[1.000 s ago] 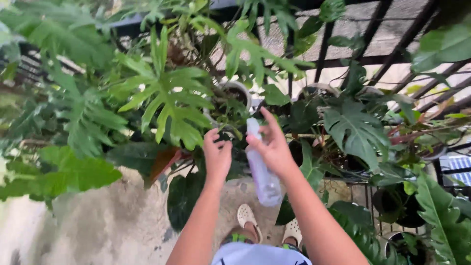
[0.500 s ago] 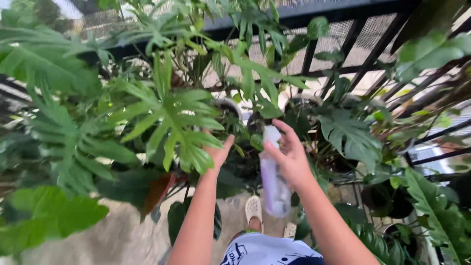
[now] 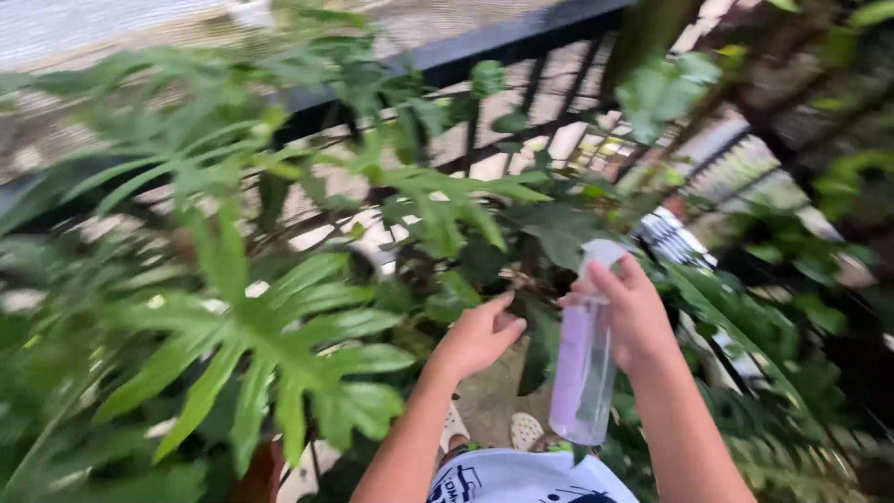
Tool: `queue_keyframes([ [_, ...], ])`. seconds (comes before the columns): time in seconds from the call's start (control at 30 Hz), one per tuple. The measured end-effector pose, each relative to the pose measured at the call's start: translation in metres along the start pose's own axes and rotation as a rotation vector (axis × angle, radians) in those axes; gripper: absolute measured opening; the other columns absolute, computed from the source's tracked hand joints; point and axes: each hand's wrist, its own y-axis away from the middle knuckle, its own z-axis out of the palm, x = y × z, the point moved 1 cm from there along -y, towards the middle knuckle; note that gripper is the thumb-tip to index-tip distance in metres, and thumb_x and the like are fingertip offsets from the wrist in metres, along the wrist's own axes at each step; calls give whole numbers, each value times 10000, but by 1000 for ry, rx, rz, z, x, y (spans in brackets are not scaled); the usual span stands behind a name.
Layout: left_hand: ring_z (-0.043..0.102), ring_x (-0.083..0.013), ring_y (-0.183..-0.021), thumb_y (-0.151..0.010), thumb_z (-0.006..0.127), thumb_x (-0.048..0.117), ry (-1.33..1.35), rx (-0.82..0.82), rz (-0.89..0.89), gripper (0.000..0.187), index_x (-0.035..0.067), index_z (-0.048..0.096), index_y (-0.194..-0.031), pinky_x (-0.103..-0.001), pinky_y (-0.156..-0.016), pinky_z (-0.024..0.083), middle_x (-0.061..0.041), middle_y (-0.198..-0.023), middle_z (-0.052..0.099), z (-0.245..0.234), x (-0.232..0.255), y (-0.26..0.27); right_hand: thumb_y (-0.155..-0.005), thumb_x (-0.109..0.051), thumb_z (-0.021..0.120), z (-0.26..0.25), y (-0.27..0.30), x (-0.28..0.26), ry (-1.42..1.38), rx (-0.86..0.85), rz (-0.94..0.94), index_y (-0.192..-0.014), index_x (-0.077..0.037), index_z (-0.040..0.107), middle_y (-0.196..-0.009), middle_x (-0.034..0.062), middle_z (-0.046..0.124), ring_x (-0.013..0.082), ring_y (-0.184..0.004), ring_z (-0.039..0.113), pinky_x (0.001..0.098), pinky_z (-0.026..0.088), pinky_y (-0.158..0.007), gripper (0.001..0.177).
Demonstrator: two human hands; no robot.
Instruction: Spraying water on potted plants and leaves using a spray bottle.
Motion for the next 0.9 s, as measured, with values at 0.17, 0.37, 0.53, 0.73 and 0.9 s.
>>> queue_keyframes([
  [0.17,682,-227,-1132,-959,697,330,498,125,214,791,121,335,-1631,-362,-905,563,-123,-1366,619,68,-15,-101,-896,-237,643,-52,24,-9,-65,289,37,-1469,-222,407,-988,88,669,309,-765,699,496,565,-665,621],
  [0.37,546,-157,-1079,-931,808,374,994,266,-308,1015,185,46,-1575,-438,-758,493,14,-1389,464,90,3,-173,-879,-214,682,-90,27,4,-72,334,-97,-1537,-212,310,-1033,99,683,289,-772,700,468,574,-703,756],
  [0.53,682,-192,-829,-831,781,202,993,207,-216,590,117,468,-1323,-360,-597,551,-35,-1089,680,120,-7,-202,-901,-201,711,-106,21,22,-96,242,-100,-1577,-140,336,-1074,105,644,234,-840,684,454,602,-766,775],
  [0.73,674,-149,-734,-859,726,113,896,240,-241,272,93,651,-1119,-341,-555,521,-16,-943,704,143,-54,-173,-901,-213,700,-124,18,45,-68,203,-51,-1580,-118,340,-1057,132,648,224,-880,686,417,597,-767,775],
  [0.9,680,-137,-710,-905,681,102,945,303,-207,163,60,704,-1061,-306,-561,524,-10,-895,725,153,-80,-149,-860,-175,727,-131,-5,81,55,51,-40,-1544,-109,343,-1057,52,666,169,-921,667,365,570,-769,787],
])
